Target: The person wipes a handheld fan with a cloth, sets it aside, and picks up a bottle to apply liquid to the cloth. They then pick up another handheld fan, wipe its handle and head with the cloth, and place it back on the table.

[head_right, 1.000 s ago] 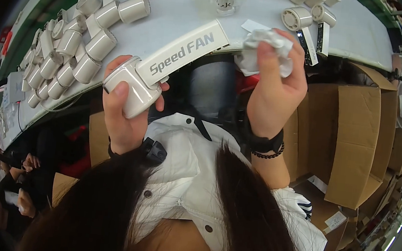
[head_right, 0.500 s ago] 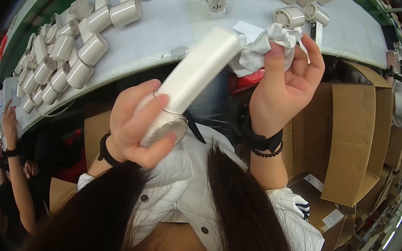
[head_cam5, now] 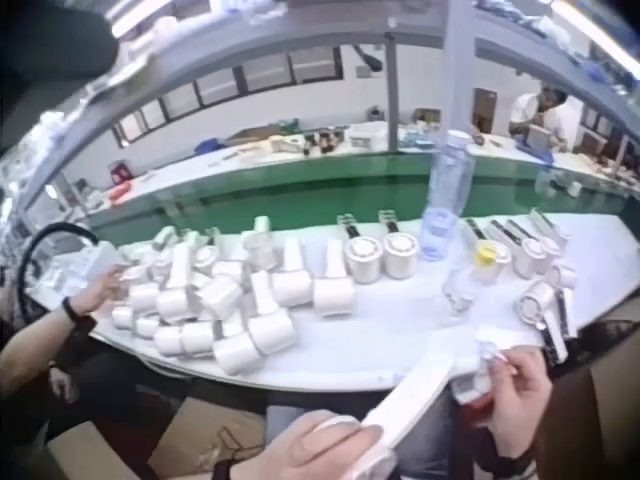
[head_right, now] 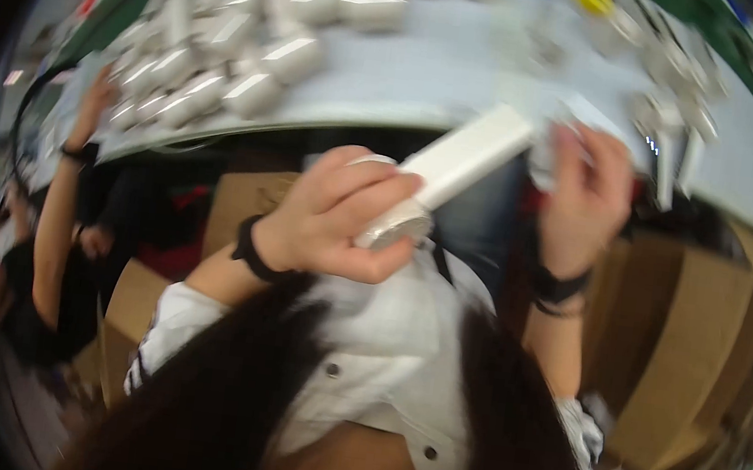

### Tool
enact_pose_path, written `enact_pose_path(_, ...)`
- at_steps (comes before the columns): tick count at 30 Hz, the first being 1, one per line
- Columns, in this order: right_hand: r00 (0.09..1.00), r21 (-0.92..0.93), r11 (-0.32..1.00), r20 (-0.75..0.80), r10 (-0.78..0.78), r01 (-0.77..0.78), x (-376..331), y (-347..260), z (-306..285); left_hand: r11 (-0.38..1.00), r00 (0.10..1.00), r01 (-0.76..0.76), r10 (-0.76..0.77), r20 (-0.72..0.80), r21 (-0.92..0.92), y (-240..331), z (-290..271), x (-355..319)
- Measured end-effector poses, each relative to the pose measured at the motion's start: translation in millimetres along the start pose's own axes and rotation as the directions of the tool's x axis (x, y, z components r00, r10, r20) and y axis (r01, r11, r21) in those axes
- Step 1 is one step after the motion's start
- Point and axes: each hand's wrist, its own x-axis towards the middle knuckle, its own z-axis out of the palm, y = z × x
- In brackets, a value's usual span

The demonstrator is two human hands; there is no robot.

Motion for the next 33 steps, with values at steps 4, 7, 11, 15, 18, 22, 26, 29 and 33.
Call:
enact_pose_path(4,0.994,0.073,0.992,0.022,0.104,-0.105,-13,42,-20,0.938,0.943,0.309,-0.28,-0.18,0.158,-37,-44,-23)
enact_pose_path(7,0.987,0.123,0.98,0.061,0.149,-0.155,-25,48,-15,0.792,0.832,0.54,-0.449,-0.327,0.286,-64,-80,-43)
enact_pose_path(11,0.943,0.189,0.926,0.128,0.308,-0.328,-24,43,-8,0.572,0.731,0.682,-0.519,-0.442,0.455,-79,-140,-64)
enact_pose_path(15,0.951,0.149,0.942,0.122,0.283,-0.299,-23,43,-2,0.48,0.641,0.767,-0.599,-0.479,0.426,-106,-176,-89)
enact_pose_path(18,0.953,0.162,0.941,0.112,0.282,-0.297,-23,46,0,0.419,0.607,0.786,-0.662,-0.44,0.455,-138,-210,-114)
enact_pose_path(22,0.967,0.145,0.957,0.083,0.24,-0.25,-26,46,-7,0.334,0.539,0.72,-0.822,-0.186,0.608,-208,-259,-175)
enact_pose_path(26,0.99,0.043,0.99,0.05,0.129,-0.131,-30,38,-8,0.176,0.404,0.635,-0.905,-0.129,0.752,-243,-278,-250)
enact_pose_path(29,0.981,0.078,0.983,0.115,0.155,-0.164,-32,30,-8,0.099,0.308,0.416,-0.951,-0.038,0.904,-249,-285,-295)
enact_pose_path(33,0.976,0.058,0.975,0.054,0.21,-0.213,-30,35,-23,0.045,0.082,0.861,-0.995,-0.052,0.506,-264,-261,-258)
